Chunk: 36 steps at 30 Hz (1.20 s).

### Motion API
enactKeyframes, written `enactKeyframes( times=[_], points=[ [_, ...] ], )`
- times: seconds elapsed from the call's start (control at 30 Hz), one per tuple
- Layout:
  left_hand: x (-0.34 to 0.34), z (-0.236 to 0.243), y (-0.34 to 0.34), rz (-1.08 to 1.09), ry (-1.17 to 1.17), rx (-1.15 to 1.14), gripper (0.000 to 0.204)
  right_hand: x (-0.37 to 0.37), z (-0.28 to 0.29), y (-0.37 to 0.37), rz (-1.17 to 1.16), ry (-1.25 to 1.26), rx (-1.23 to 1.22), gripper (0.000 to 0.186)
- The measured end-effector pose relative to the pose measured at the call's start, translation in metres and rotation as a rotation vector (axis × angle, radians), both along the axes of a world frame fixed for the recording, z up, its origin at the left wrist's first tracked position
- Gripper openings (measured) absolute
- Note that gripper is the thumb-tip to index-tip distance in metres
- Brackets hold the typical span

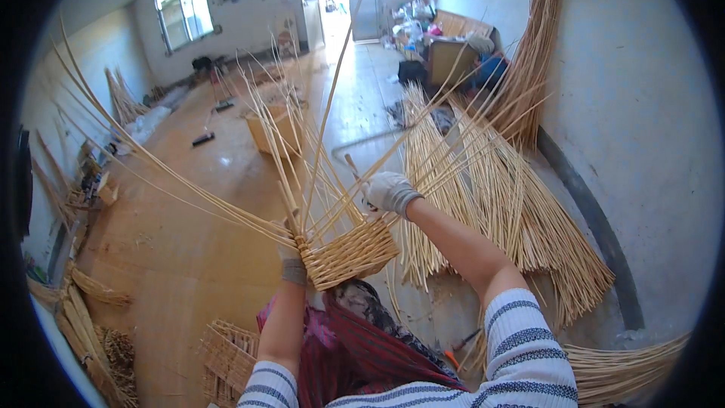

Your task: Weaving a wicker basket using long thin strips and structural wooden stakes.

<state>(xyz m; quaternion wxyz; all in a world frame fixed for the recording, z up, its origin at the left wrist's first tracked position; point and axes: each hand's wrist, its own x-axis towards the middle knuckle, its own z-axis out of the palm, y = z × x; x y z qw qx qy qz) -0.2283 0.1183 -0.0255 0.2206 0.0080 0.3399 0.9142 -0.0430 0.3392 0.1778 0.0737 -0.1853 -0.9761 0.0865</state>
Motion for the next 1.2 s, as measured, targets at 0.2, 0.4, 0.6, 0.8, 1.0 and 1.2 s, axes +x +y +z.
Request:
enactKeyframes(
  times=[0.2, 0.4, 0.6, 0.8, 1.0, 1.2],
  points=[
    [0.026, 0.052, 0.028, -0.374, 0.161, -0.259, 0.05, 0.017, -0.111, 0.055, 0.281, -0.051, 0.173, 0.04],
    [0.022, -0.004, 0.007, -0.137, 0.003, -0.089, 0.028, 0.013, -0.114, 0.026, 0.008, 0.092, -0.154, 0.041],
    [0.046, 0.017, -0.008, -0.091, -0.08, -0.082, 0.037, 0.032, -0.119, 0.007, -0.073, 0.247, -0.25, 0.042],
    [0.087, 0.03, 0.016, -0.06, -0.008, 0.041, 0.041, 0.067, -0.163, 0.022, -0.033, 0.456, 0.02, 0.038],
    [0.005, 0.002, -0.076, -0.136, 0.178, -0.035, 0.052, 0.031, -0.043, -0.053, 0.11, 0.403, 0.113, 0.028],
    [0.043, 0.098, -0.096, -0.027, 0.287, 0.03, 0.051, 0.063, 0.012, -0.099, 0.042, 0.752, 0.105, 0.028]
  ],
)
